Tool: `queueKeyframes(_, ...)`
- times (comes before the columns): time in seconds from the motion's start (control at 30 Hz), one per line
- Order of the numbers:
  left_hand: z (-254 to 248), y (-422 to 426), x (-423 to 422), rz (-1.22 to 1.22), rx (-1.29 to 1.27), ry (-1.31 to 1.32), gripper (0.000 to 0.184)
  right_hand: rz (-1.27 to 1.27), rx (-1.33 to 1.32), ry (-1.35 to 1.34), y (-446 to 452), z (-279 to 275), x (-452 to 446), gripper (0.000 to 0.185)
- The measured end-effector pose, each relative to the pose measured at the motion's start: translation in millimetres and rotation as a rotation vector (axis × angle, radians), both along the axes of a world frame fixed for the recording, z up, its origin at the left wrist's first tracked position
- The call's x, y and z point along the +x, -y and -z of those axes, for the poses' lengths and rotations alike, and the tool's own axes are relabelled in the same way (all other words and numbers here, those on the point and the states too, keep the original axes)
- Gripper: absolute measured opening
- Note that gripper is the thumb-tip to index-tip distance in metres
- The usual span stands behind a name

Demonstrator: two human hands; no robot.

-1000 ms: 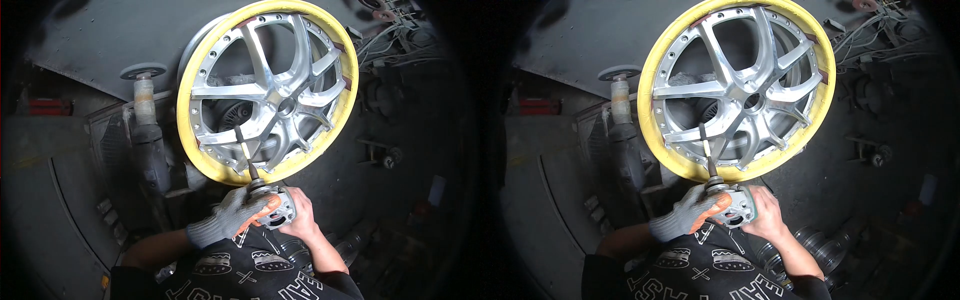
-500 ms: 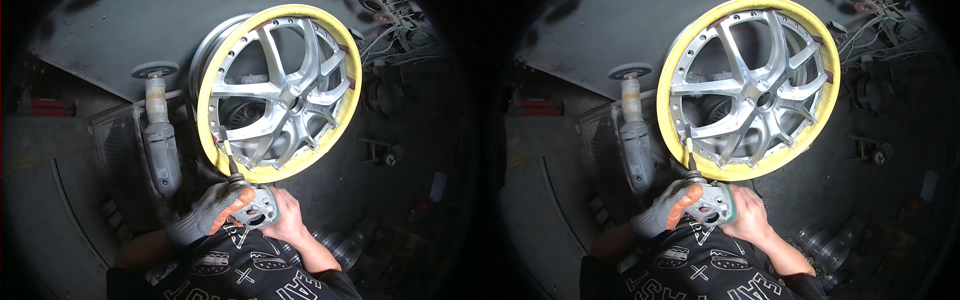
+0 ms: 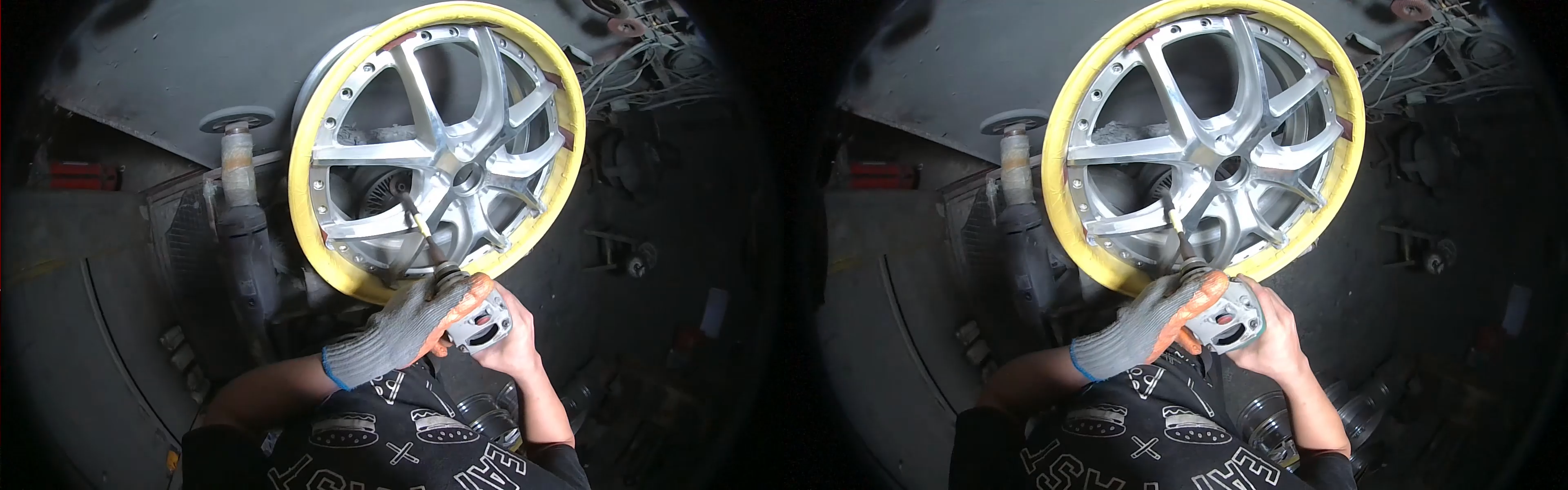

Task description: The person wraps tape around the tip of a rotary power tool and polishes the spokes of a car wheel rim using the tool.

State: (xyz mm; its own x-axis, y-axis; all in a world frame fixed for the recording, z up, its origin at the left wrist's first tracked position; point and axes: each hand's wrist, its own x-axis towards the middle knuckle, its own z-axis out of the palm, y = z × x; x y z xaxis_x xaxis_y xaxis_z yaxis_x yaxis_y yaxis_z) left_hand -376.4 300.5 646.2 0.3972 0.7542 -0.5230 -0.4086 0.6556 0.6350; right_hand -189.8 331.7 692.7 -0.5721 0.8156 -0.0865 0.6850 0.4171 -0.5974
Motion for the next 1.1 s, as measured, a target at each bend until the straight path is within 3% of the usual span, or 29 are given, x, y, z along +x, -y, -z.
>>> queueKeyframes(0.3, -3.3, -5.0, 5.8, 0.031, -0.026, -0.031, 0.065, -0.016, -0.048, -0.066, -8.4, 7.9, 10.1, 0.071)
queueKeyframes(0.63, -3.0, 35.9, -32.8, 0.001, -0.165, 0.186, 0.055, -0.089, -0.038, -0.038, 25.8, 11.2, -18.4, 0.079)
queueKeyframes(1.1, -14.3, 58.8, -94.1, -0.041, -0.103, 0.051, 0.049, -0.038, -0.082, -0.043, 60.6, 19.9, -69.1, 0.080)
